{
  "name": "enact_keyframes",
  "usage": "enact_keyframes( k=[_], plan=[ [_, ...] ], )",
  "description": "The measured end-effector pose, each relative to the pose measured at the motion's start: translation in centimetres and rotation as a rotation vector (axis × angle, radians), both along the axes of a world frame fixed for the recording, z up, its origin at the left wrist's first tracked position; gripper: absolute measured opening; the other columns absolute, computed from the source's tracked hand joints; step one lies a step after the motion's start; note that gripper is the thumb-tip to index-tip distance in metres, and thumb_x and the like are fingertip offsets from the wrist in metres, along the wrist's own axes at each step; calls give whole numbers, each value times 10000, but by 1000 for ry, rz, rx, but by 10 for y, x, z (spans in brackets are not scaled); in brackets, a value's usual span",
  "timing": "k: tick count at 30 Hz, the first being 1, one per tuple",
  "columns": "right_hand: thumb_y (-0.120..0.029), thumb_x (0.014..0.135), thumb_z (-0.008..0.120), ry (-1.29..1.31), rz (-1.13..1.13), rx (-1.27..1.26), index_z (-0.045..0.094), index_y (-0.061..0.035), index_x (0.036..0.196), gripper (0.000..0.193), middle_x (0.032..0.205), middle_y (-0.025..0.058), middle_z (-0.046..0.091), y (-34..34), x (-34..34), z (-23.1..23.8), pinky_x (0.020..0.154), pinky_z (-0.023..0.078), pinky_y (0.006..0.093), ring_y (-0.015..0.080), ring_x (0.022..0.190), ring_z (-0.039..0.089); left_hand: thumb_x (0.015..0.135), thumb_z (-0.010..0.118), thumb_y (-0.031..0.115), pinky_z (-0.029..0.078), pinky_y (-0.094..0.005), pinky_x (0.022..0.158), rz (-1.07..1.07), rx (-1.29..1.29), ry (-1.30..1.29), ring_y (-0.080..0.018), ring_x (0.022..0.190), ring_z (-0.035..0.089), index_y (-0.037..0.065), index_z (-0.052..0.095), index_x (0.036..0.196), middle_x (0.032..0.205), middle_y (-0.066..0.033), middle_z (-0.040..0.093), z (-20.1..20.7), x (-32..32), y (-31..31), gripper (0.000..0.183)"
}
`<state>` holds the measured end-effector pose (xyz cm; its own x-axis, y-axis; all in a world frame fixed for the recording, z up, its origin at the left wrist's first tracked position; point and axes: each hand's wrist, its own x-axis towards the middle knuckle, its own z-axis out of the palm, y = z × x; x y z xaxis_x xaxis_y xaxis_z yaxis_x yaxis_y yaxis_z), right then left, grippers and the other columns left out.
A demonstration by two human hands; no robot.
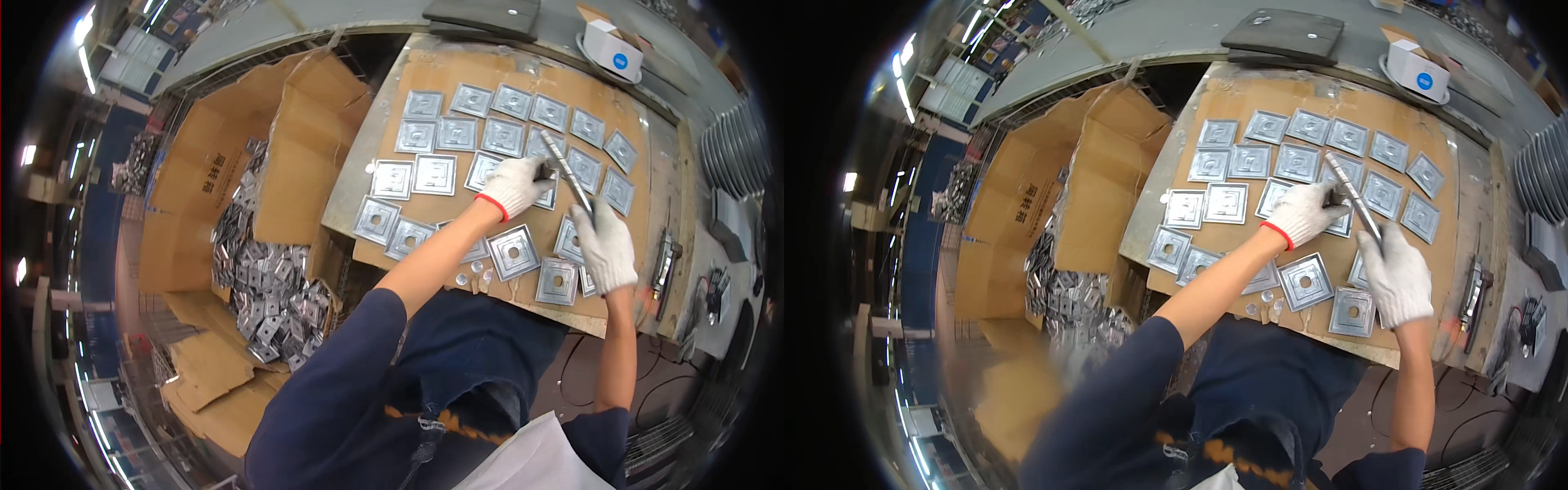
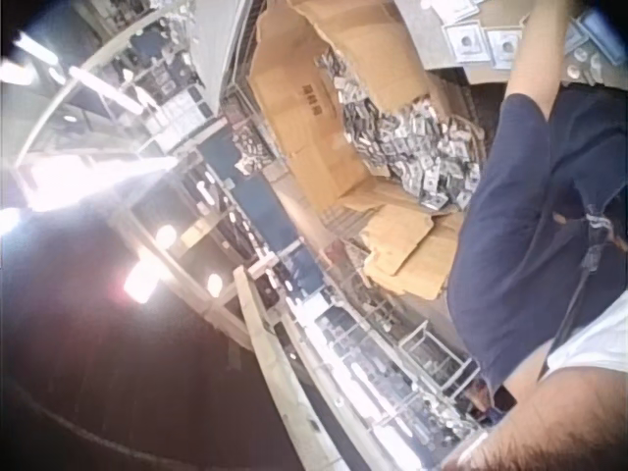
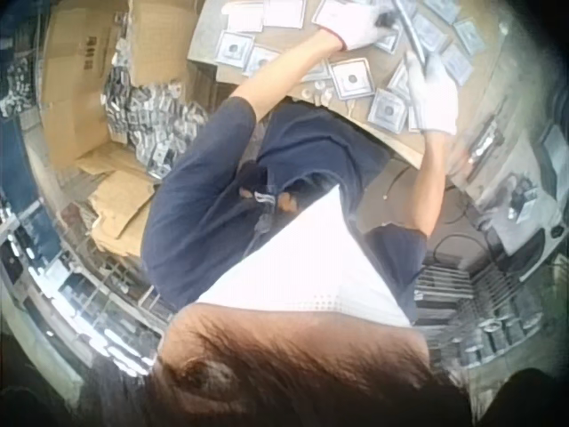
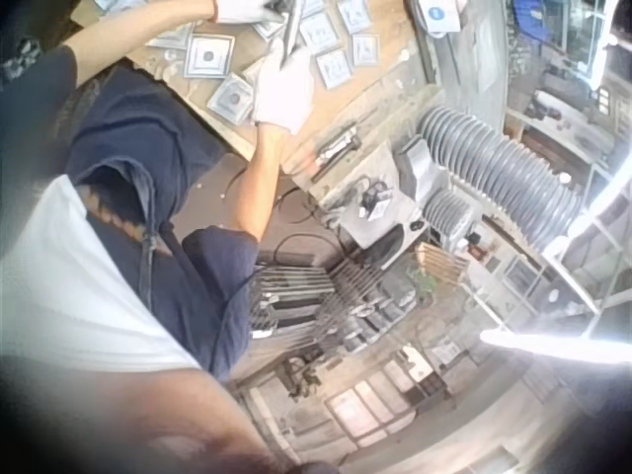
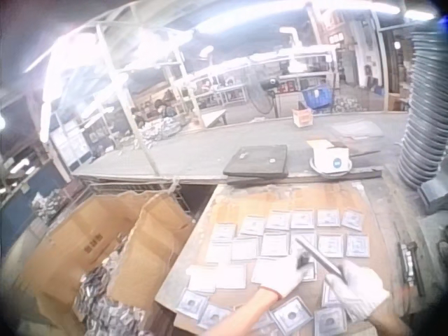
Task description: The recorder uses a hammer and a punch tool to flatten or indent small square metal plates on a workbench.
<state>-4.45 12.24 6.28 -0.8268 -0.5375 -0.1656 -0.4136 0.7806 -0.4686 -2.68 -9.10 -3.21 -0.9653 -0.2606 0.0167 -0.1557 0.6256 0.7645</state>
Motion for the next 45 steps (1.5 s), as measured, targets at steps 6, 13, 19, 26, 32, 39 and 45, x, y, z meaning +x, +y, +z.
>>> enact_keyframes(
  k=[6, 13, 19, 26, 32, 39, 45],
  plan=[
    [-330, 1096, 643, -94, -183, -400, 658, 31, 1145, 364, 865, 137, 685, 46, 18, -11, 768, 524, 380, 199, 803, 640, 933, 802, 377, 597, -473, 934, 113, 21, -20, -389, 1088, 746, 39, 719, 1229, 1157, -221, 757, 2, 4, 14, 456],
    [-444, 1098, 575, 29, -272, -219, 610, -17, 1263, 459, 907, 276, 735, 57, 40, -94, 754, 547, 552, 489, 867, 739, 947, 810, 282, 602, -433, 862, 83, 133, 45, -361, 954, 771, 39, 721, 1157, 1006, -177, 791, 24, 9, 19, 333],
    [-390, 1095, 611, -64, -276, -282, 649, -21, 1208, 388, 901, 294, 730, 71, 52, -91, 764, 547, 547, 509, 890, 727, 925, 803, 286, 607, -408, 853, 61, 148, 66, -334, 929, 779, 25, 723, 1158, 1013, -181, 795, 31, 7, 10, 359],
    [-344, 1098, 636, 30, -203, -348, 665, 6, 1151, 355, 842, 218, 697, 72, 35, -61, 721, 529, 465, 383, 749, 682, 952, 764, 220, 605, -304, 852, 169, 167, 106, -166, 837, 764, -13, 694, 1197, 940, -87, 814, 31, 13, -30, 345],
    [-343, 1093, 643, -97, -296, -446, 663, 9, 1134, 355, 822, 160, 655, 80, 37, -70, 713, 508, 414, 258, 718, 606, 949, 778, 203, 575, -291, 854, 279, 228, 43, -134, 898, 741, -34, 686, 1153, 910, -87, 812, 24, 38, -67, 325],
    [-448, 1077, 571, -197, -117, -36, 670, -21, 1176, 449, 944, 286, 750, 28, 25, -54, 823, 557, 567, 480, 943, 741, 968, 775, 134, 576, -290, 798, 272, 374, 4, -143, 850, 737, -44, 677, 1139, 928, -96, 785, -11, 45, -71, 266],
    [-457, 1070, 560, -65, 6, 159, 689, -35, 1095, 442, 942, 267, 761, -3, -3, -50, 839, 576, 588, 483, 926, 742, 967, 804, 146, 594, -311, 789, 242, 159, -5, -155, 830, 744, -25, 694, 1172, 924, -92, 777, -15, 41, -64, 289]
  ],
)
